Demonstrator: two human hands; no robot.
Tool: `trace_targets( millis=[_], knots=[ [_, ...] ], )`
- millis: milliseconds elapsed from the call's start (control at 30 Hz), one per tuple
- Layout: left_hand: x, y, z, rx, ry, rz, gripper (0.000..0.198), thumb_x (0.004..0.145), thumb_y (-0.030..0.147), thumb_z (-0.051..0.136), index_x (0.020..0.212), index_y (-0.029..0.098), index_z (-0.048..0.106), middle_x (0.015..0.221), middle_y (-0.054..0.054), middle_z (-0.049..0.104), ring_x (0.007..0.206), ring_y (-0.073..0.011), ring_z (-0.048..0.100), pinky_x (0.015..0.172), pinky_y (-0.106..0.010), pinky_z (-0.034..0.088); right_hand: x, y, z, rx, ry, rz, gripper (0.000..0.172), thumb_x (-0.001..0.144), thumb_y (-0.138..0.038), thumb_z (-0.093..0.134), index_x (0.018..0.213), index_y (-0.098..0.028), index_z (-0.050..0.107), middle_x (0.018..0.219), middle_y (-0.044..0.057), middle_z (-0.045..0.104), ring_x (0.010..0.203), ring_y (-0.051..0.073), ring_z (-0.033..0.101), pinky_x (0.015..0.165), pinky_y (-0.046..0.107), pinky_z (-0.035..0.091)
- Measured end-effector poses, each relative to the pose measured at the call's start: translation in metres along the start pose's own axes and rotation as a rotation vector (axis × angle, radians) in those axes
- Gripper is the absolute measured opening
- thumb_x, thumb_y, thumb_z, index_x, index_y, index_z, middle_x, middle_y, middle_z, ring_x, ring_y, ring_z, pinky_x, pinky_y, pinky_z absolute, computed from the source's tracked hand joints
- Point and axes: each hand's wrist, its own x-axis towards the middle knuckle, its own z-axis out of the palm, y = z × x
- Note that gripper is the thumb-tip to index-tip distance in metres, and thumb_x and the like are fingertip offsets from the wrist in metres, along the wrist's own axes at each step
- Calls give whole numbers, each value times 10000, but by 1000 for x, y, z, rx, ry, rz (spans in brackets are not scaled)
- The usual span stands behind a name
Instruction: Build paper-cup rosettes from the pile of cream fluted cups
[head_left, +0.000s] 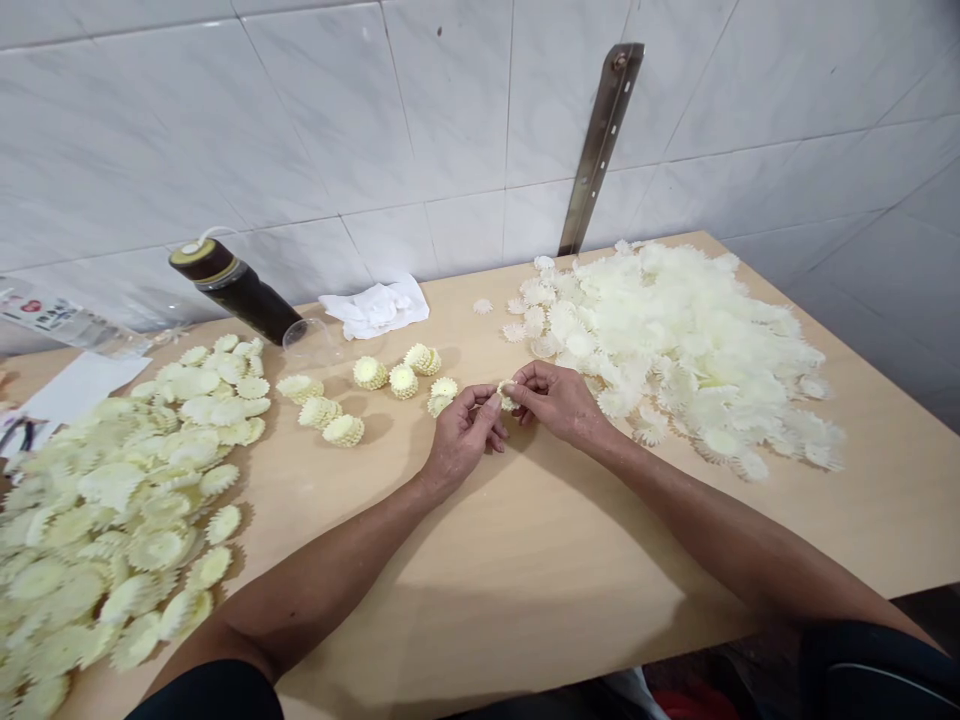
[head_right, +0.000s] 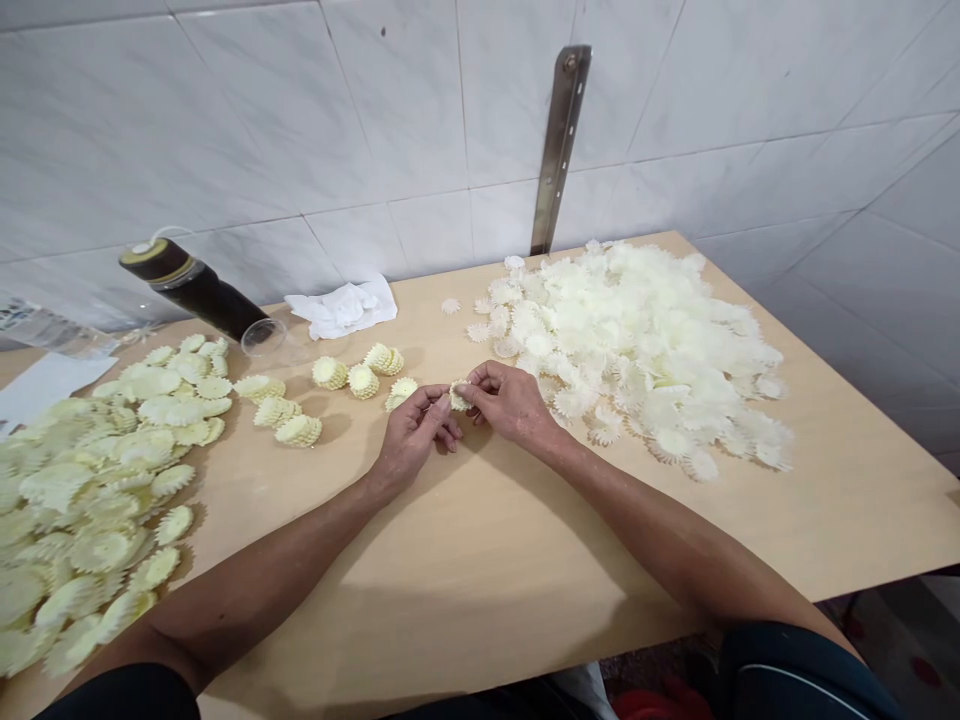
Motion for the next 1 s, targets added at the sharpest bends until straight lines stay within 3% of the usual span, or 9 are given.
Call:
trace_targets(
  millis=[133,367,500,600,733,867,1000],
  knots=[
    [0,-2,2,-5,19,32,523,889,598,792,1131,149,674,680,4,686,498,-113,611,488,-237,515,1,4,1,-81,4,-17,394,851,-601,804,845,-222,698,704,18,724,537,185,689,525,303,562],
    [3,-2,1,-14,45,-8,523,886,570,793,1142,122,710,649,-4,691,469,-109,593,469,-231,481,-1,10,5,-227,30,-94,199,972,-426,657,916,-236,678,760,31,750,636,217,733,627,343,579],
    [5,2,-1,-36,54,-43,502,876,569,792,1106,128,724,627,-7,691,471,-118,603,474,-233,468,1,10,0,-388,111,-290,258,897,-422,772,1009,-229,642,948,68,738,855,238,708,728,358,588],
    [5,3,-2,-45,58,-52,500,866,572,798,1087,128,733,638,-15,701,481,-121,616,490,-237,477,2,12,-3,-416,156,-425,271,918,-459,776,963,-233,635,955,73,691,839,226,662,705,355,593],
    [6,3,-1,-64,64,-73,493,868,577,797,1068,129,743,675,-37,731,517,-134,661,509,-235,490,3,16,-3,-447,105,-577,211,995,-434,693,915,-241,717,985,96,667,854,230,659,705,367,618],
    [7,2,-1,-130,46,-94,477,857,570,814,1036,133,747,786,-72,775,648,-171,738,615,-272,588,5,19,-4,-532,76,-661,193,1028,-375,656,994,-271,815,1046,104,720,961,251,704,858,413,629],
    [10,3,-4,-205,15,-109,482,838,546,839,1052,123,750,773,-77,770,651,-179,739,632,-286,600,8,21,-7,-551,91,-681,206,1028,-386,671,1000,-285,849,1102,104,774,1010,263,732,914,432,624]
  ],
)
